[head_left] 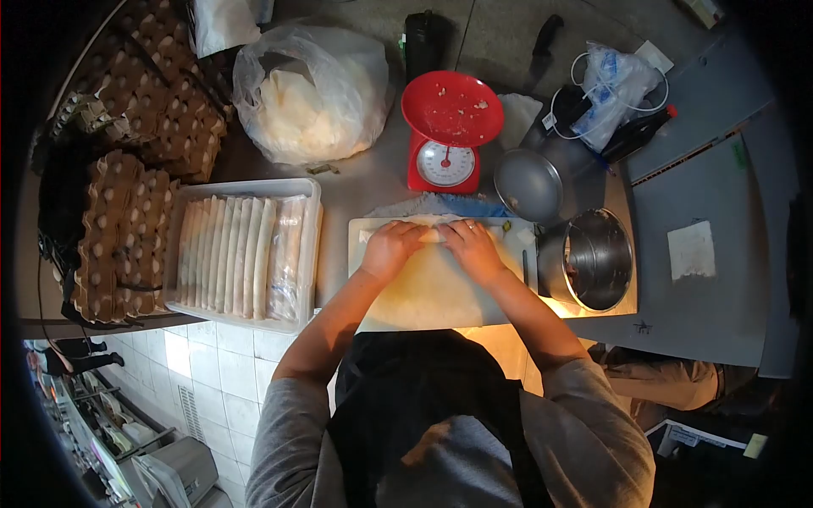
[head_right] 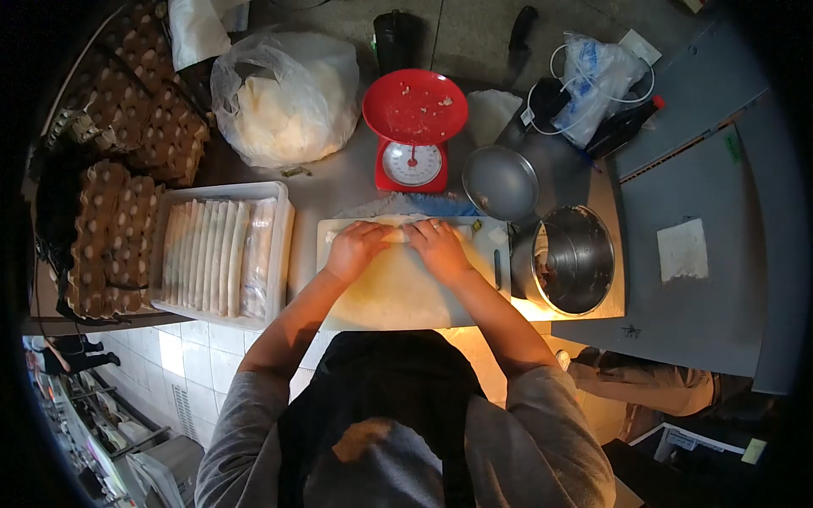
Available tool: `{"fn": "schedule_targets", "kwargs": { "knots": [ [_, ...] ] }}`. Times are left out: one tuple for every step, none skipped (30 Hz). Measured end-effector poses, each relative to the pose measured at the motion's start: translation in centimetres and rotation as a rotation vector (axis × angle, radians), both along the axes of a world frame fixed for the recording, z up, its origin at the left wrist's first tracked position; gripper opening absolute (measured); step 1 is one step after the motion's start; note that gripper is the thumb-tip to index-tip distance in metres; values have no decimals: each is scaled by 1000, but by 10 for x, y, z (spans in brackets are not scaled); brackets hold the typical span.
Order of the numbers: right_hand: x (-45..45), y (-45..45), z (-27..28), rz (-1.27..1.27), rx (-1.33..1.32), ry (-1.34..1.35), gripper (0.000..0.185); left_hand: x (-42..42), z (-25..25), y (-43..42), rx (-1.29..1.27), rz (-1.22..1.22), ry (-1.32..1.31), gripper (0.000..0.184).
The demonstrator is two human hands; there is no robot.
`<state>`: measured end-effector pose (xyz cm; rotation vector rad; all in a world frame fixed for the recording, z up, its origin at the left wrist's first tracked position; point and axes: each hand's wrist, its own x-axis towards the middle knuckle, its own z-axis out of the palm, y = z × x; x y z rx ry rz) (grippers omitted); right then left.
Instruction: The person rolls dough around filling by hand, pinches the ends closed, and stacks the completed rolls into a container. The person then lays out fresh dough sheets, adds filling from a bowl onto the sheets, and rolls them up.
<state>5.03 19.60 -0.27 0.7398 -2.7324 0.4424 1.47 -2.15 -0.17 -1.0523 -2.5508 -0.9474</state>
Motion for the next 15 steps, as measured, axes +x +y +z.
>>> {"fn": "schedule_targets", "kwargs": {
  "knots": [
    [3,2,-2,17,19,-11,37,1,3,-1,-27,-12,-33,33],
    [7,4,-5,33,38,-22,37,6,2,-3,-28,-23,-74,33],
    [11,7,-7,50,57,-30,37,13,2,-4,-28,-35,-112,34],
    [18,8,-8,61,34,-36,37,21,1,-6,-28,-47,-149,34],
    [27,9,-9,71,12,-41,36,29,0,-9,-41,-37,-81,35],
    [32,11,-9,79,-9,-45,36,38,-3,-12,-52,-28,-13,36],
    [32,12,-6,88,-16,-80,36,44,-5,-16,-62,-20,54,37],
    [33,13,-4,97,-23,-116,36,46,-11,-23,-73,5,87,41],
    [32,13,4,105,-30,-150,37,47,-10,-28,-78,20,78,42],
    [31,15,12,29,-34,-128,38,48,-9,-32,-84,34,71,42],
    [28,20,23,-45,-37,-107,39,49,-8,-35,-88,50,63,43],
    [24,25,33,-117,-38,-88,41,51,-8,-36,-105,61,46,45],
    [17,33,40,-269,-59,26,42,53,-9,-35,-101,77,40,45],
    [8,41,45,-421,-82,141,43,55,-9,-35,-100,93,34,45],
    [1,51,41,-470,-112,84,42,56,-9,-35,-100,109,30,45]
  ]
}}
